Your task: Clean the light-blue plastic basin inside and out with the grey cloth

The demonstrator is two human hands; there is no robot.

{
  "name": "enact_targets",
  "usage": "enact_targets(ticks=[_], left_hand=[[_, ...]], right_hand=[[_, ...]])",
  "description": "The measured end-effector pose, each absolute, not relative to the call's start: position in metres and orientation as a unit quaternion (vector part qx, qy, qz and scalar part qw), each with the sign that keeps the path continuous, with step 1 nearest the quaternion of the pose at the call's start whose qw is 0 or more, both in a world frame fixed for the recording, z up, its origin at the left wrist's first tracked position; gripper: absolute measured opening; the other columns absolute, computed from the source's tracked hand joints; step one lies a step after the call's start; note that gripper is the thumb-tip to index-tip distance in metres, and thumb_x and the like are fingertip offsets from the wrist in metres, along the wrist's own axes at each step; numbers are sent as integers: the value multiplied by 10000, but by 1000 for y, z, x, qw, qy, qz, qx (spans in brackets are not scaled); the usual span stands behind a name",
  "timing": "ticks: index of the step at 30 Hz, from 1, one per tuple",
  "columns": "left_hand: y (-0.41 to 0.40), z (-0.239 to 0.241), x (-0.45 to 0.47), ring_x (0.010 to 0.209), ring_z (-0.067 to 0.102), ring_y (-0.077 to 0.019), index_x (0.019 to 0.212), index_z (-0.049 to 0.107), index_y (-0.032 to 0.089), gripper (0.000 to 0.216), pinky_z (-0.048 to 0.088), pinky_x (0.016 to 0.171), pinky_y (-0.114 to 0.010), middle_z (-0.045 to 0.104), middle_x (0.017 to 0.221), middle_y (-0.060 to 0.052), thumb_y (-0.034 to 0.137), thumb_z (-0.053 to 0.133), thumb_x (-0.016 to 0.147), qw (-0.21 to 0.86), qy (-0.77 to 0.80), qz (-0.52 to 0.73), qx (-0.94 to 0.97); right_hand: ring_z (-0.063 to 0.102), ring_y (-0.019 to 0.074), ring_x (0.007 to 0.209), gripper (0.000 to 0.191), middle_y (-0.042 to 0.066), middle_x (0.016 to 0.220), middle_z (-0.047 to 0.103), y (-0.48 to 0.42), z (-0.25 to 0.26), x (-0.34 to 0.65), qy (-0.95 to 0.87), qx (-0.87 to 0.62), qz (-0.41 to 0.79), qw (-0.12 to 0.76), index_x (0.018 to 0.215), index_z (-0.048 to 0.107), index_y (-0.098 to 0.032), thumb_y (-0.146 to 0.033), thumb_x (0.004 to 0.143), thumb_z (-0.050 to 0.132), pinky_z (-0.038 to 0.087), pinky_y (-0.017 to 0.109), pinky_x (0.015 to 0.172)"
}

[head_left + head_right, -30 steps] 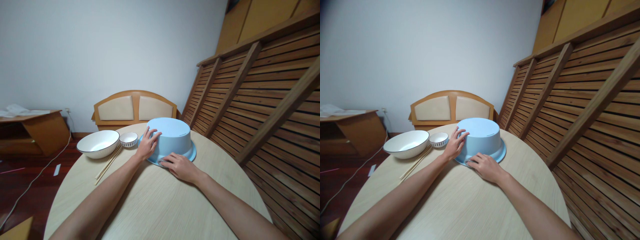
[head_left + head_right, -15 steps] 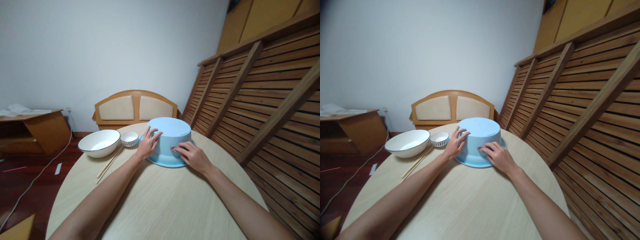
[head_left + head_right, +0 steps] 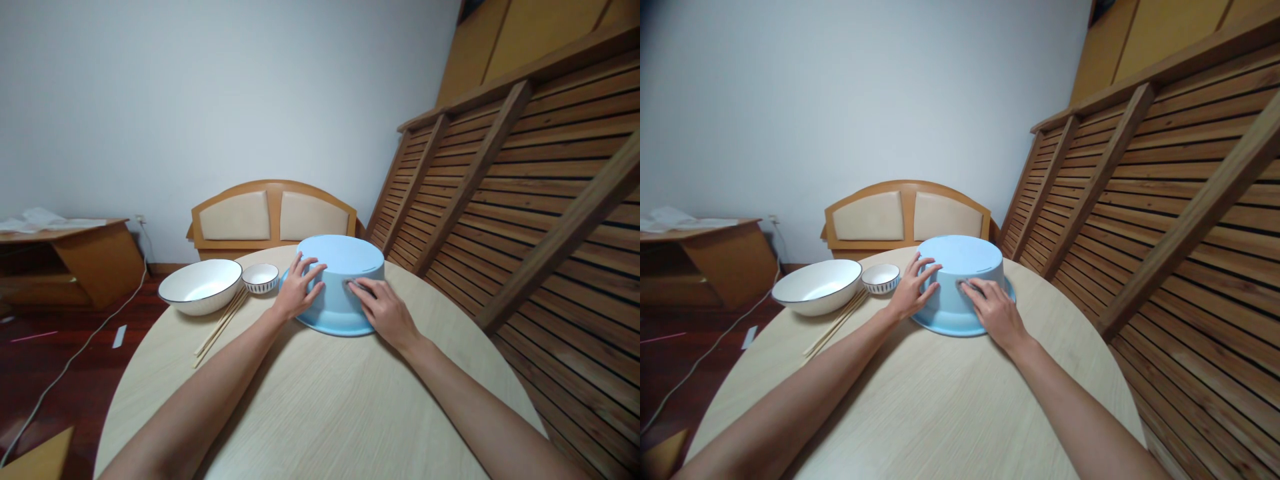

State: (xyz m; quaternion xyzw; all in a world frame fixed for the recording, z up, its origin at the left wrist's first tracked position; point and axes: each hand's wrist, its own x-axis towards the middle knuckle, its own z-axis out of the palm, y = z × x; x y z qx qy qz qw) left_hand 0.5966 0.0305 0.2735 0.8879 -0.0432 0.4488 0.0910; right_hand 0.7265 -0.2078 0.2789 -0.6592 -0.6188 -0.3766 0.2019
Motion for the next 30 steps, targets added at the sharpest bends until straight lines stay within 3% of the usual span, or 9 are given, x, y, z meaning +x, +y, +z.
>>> enact_targets(ticks=[3, 10, 19, 22, 27, 30], left_hand=[[30, 274, 597, 1523, 262, -354, 1412, 553, 263, 399, 308, 1241, -605, 502, 1442, -97, 337, 536, 1020, 90, -42, 450, 888], [30, 273, 597, 1527, 257, -347, 1413, 546, 273, 398, 322, 1232, -601, 499, 1450, -89, 329, 535, 1019, 88, -41, 451, 887], [29, 275, 596, 1519, 268, -358, 1399, 562, 256, 399, 301, 1247, -598, 508, 1438, -103, 346, 557, 1010, 87, -41, 447, 889], [29, 276, 595, 1518, 265, -359, 1401, 559, 253, 399, 308, 1240, -602, 507, 1436, -107, 352, 545, 1015, 89, -40, 448, 889], [29, 275, 596, 1524, 258, -350, 1408, 545, 279, 400, 317, 1229, -611, 499, 1442, -98, 350, 542, 1014, 93, -41, 449, 888], [29, 275, 596, 1522, 262, -352, 1407, 547, 276, 403, 313, 1231, -611, 499, 1441, -101, 358, 548, 1011, 93, -41, 448, 888]], right_hand=[[564, 284, 1219, 533, 139, 1358, 610, -208, 276, 732, -586, -664, -407, 224, 1516, 508, -222, -89, 1001, 478, 504, 450, 1042], [552, 247, 1257, 475, 74, 1400, 635, -200, 265, 716, -719, -599, -346, 74, 1463, 546, -230, -84, 1023, 445, 510, 422, 1002], [557, 309, 1233, 657, 160, 1432, 546, -205, 269, 745, -523, -688, -433, 256, 1639, 266, -255, -121, 1017, 429, 509, 503, 1034], [538, 304, 1257, 663, 161, 1430, 553, -204, 265, 742, -545, -675, -430, 248, 1645, 244, -252, -107, 1021, 413, 502, 493, 1043], [525, 285, 1282, 622, 120, 1445, 589, -198, 265, 719, -632, -648, -391, 164, 1613, 337, -253, -86, 1018, 409, 484, 477, 1050], [538, 286, 1271, 620, 120, 1440, 595, -197, 268, 718, -616, -661, -388, 181, 1598, 370, -264, -84, 1007, 411, 489, 481, 1042]])
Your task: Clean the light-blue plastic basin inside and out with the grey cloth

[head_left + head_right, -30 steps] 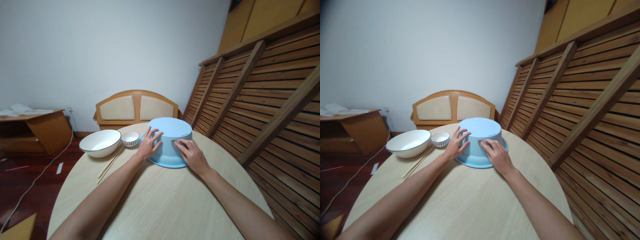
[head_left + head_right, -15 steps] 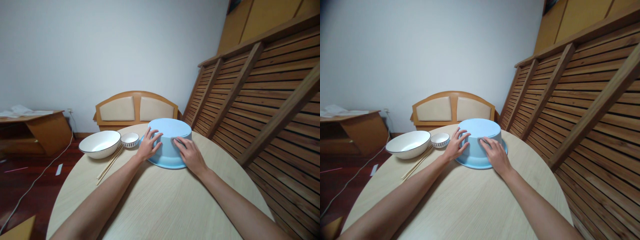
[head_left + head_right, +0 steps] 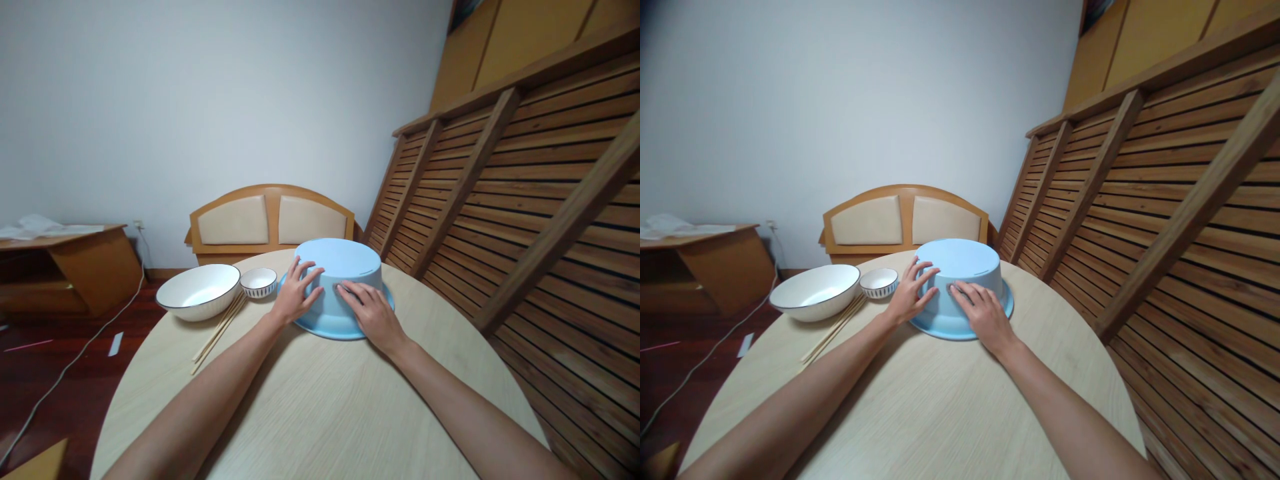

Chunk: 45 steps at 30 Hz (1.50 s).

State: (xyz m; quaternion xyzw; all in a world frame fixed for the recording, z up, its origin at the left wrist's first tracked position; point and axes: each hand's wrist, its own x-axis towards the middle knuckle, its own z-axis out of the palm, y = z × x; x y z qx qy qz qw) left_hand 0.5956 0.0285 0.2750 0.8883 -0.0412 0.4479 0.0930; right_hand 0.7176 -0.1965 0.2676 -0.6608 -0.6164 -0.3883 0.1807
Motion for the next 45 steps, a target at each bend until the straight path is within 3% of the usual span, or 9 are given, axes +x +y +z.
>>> enact_targets(ticks=[5, 12, 16, 21, 26, 29, 38, 41, 45], left_hand=[[28, 275, 595, 1521, 260, -360, 1403, 556, 277, 404, 314, 1230, -612, 499, 1445, -99, 361, 555, 1008, 92, -34, 443, 891], [28, 275, 596, 1522, 256, -360, 1403, 552, 275, 402, 318, 1227, -615, 493, 1446, -96, 376, 544, 1015, 89, -32, 442, 892], [28, 275, 596, 1519, 266, -356, 1404, 550, 269, 401, 318, 1227, -616, 497, 1440, -103, 375, 534, 1018, 87, -36, 443, 892], [28, 275, 596, 1514, 278, -351, 1407, 543, 283, 404, 308, 1231, -621, 497, 1439, -98, 373, 539, 1013, 91, -39, 446, 890], [27, 274, 595, 1513, 282, -341, 1412, 538, 270, 423, 279, 1250, -609, 490, 1439, -103, 353, 560, 997, 95, -45, 453, 885], [27, 274, 595, 1513, 281, -344, 1417, 531, 270, 443, 279, 1249, -610, 483, 1442, -104, 358, 576, 985, 93, -46, 453, 886], [24, 277, 594, 1483, 315, -362, 1397, 528, 253, 493, 269, 1239, -636, 485, 1404, -119, 393, 617, 933, 102, -57, 458, 881], [26, 277, 593, 1486, 304, -375, 1374, 541, 264, 482, 289, 1220, -643, 487, 1400, -116, 395, 617, 917, 117, -56, 451, 883], [31, 276, 591, 1491, 301, -371, 1347, 536, 257, 454, 292, 1217, -640, 485, 1396, -121, 400, 585, 919, 135, -73, 449, 880]], right_hand=[[550, 302, 1253, 646, 127, 1414, 579, -200, 266, 741, -541, -677, -399, 299, 1610, 347, -291, -91, 996, 389, 487, 527, 1066], [540, 304, 1283, 532, 156, 1391, 571, -199, 256, 768, -453, -699, -359, 420, 1561, 446, -239, -224, 1033, 383, 473, 550, 1091], [529, 313, 1297, 540, 164, 1426, 547, -199, 254, 765, -466, -697, -365, 405, 1581, 411, -239, -225, 1043, 372, 477, 556, 1083], [529, 305, 1272, 641, 132, 1448, 552, -200, 258, 746, -551, -665, -397, 311, 1628, 301, -296, -118, 1018, 387, 482, 541, 1076], [528, 289, 1266, 671, 100, 1435, 588, -201, 262, 734, -635, -641, -365, 228, 1610, 340, -313, -59, 992, 404, 488, 512, 1068], [534, 285, 1269, 663, 102, 1432, 585, -201, 262, 737, -625, -642, -365, 251, 1601, 359, -312, -61, 989, 407, 489, 513, 1068], [537, 304, 1289, 527, 159, 1386, 566, -199, 257, 771, -464, -687, -360, 427, 1540, 476, -231, -210, 1019, 398, 470, 555, 1099], [544, 310, 1279, 523, 160, 1359, 586, -203, 261, 772, -453, -687, -363, 438, 1517, 508, -222, -213, 1005, 403, 469, 558, 1096], [578, 309, 1206, 558, 122, 1322, 623, -209, 271, 756, -488, -671, -404, 385, 1514, 511, -281, -146, 981, 417, 492, 554, 1055]])
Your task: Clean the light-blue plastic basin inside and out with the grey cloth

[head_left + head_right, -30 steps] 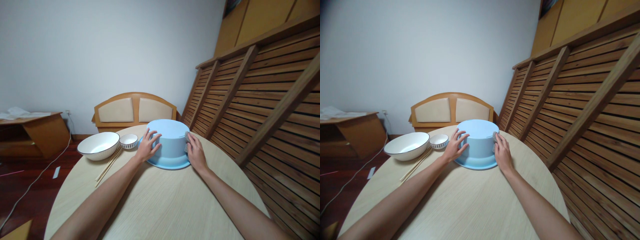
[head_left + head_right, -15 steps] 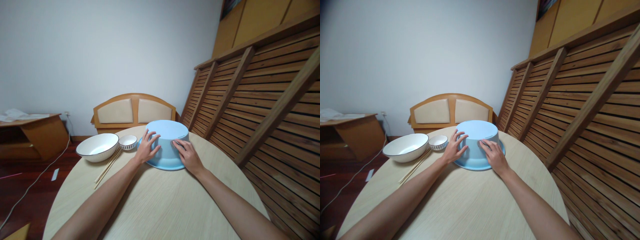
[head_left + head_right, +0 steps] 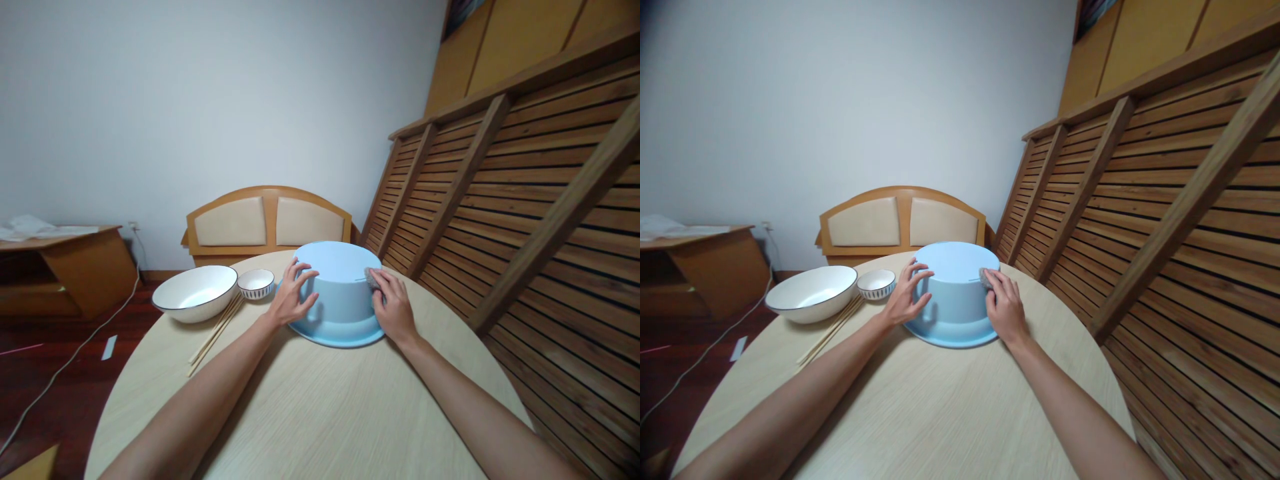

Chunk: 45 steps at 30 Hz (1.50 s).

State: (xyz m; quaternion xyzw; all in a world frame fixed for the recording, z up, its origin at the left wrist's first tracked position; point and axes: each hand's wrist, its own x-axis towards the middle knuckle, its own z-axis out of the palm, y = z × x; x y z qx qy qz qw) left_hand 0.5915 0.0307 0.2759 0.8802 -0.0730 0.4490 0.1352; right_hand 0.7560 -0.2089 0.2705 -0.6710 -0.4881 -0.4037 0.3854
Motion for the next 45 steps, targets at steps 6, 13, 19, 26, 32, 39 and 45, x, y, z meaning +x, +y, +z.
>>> enact_targets(ticks=[6, 13, 19, 26, 32, 39, 45], left_hand=[[34, 273, 591, 1531, 254, -348, 1356, 484, 224, 397, 255, 1242, -642, 465, 1428, -139, 387, 469, 994, 144, -87, 441, 881], [32, 266, 594, 1581, 140, -313, 1378, 481, 230, 352, 255, 1266, -590, 435, 1505, -113, 313, 369, 1055, 140, -48, 445, 883], [34, 266, 593, 1580, 155, -309, 1383, 488, 223, 353, 265, 1268, -578, 441, 1515, -110, 303, 348, 1069, 142, -53, 439, 886], [34, 267, 592, 1569, 192, -299, 1378, 496, 228, 353, 275, 1264, -580, 464, 1493, -111, 299, 358, 1061, 143, -57, 443, 883], [34, 267, 592, 1567, 194, -296, 1375, 501, 227, 361, 275, 1263, -573, 463, 1490, -111, 291, 361, 1049, 148, -61, 447, 880], [34, 267, 591, 1568, 185, -299, 1375, 496, 217, 366, 261, 1264, -581, 456, 1497, -115, 279, 356, 1043, 153, -65, 443, 881], [35, 267, 591, 1563, 200, -298, 1379, 496, 227, 369, 268, 1262, -581, 460, 1496, -107, 279, 365, 1038, 150, -65, 444, 881]], right_hand=[[581, 288, 1177, 598, 104, 1341, 637, -209, 285, 721, -617, -636, -393, 246, 1535, 482, -260, -92, 962, 465, 513, 479, 1027], [573, 308, 1184, 597, 119, 1336, 602, -218, 288, 746, -541, -670, -418, 289, 1550, 466, -288, -121, 977, 458, 522, 510, 1026], [590, 291, 1148, 605, 129, 1274, 611, -221, 280, 754, -559, -642, -433, 296, 1562, 445, -286, -97, 988, 459, 537, 490, 990], [586, 240, 1189, 437, 103, 1310, 680, -207, 275, 713, -693, -585, -404, 124, 1451, 557, -222, -116, 1034, 484, 504, 412, 972], [623, 230, 1143, 240, 93, 1262, 711, -185, 267, 674, -730, -578, -359, 63, 1240, 664, -152, -146, 1016, 577, 527, 366, 877], [642, 223, 1075, 189, 107, 1177, 720, -170, 261, 650, -732, -615, -292, 37, 1192, 662, -143, -155, 1023, 579, 520, 348, 810], [635, 206, 1064, 235, 78, 1228, 718, -182, 274, 663, -761, -611, -213, 37, 1222, 682, -193, -178, 1035, 541, 515, 333, 819]])
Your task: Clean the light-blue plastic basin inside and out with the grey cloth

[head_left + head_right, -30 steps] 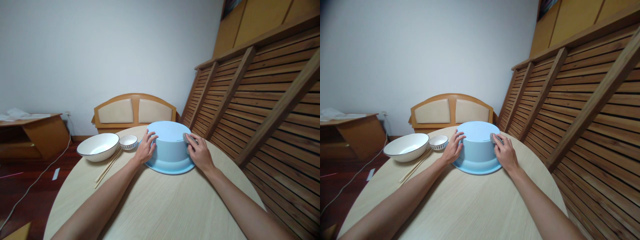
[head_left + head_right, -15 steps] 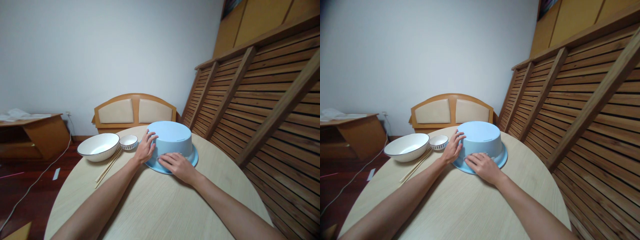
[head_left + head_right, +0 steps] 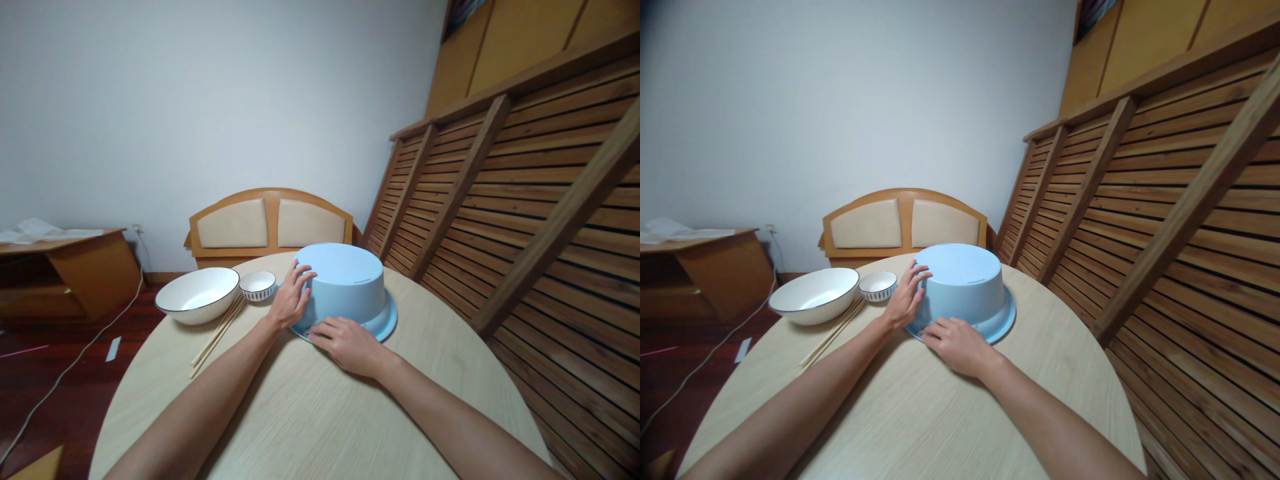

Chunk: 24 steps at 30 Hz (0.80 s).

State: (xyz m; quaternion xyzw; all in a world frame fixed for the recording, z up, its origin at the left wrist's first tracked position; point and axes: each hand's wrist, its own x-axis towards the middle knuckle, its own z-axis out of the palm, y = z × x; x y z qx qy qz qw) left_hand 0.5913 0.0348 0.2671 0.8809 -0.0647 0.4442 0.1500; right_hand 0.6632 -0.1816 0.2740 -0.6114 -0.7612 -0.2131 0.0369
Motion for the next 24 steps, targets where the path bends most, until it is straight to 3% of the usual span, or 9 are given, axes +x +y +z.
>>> enact_targets(ticks=[9, 13, 18, 24], left_hand=[[34, 268, 591, 1557, 213, -309, 1380, 499, 233, 373, 275, 1255, -581, 470, 1482, -105, 281, 373, 1033, 145, -68, 447, 880], [34, 268, 592, 1558, 208, -304, 1373, 498, 231, 369, 271, 1259, -576, 471, 1477, -105, 271, 374, 1027, 145, -65, 451, 878], [33, 268, 591, 1561, 200, -301, 1368, 497, 232, 368, 272, 1257, -578, 470, 1475, -104, 269, 373, 1024, 148, -63, 447, 880], [33, 269, 591, 1560, 198, -305, 1369, 491, 227, 365, 269, 1257, -585, 461, 1484, -106, 277, 366, 1029, 152, -61, 441, 882]], right_hand=[[649, 199, 1022, 308, 6, 1116, 752, -213, 304, 682, -749, -655, -87, 47, 1014, 769, -275, -79, 832, 615, 478, 268, 700], [643, 202, 1016, 277, 20, 1125, 743, -210, 297, 679, -744, -659, -105, 38, 1061, 753, -262, -98, 883, 618, 488, 269, 712], [614, 221, 1067, 260, 75, 1236, 704, -190, 277, 663, -727, -651, -214, 37, 1242, 666, -204, -148, 1017, 549, 525, 323, 815], [613, 222, 1039, 272, 90, 1206, 705, -187, 278, 662, -715, -657, -237, 41, 1238, 660, -192, -117, 1000, 550, 535, 323, 798]])
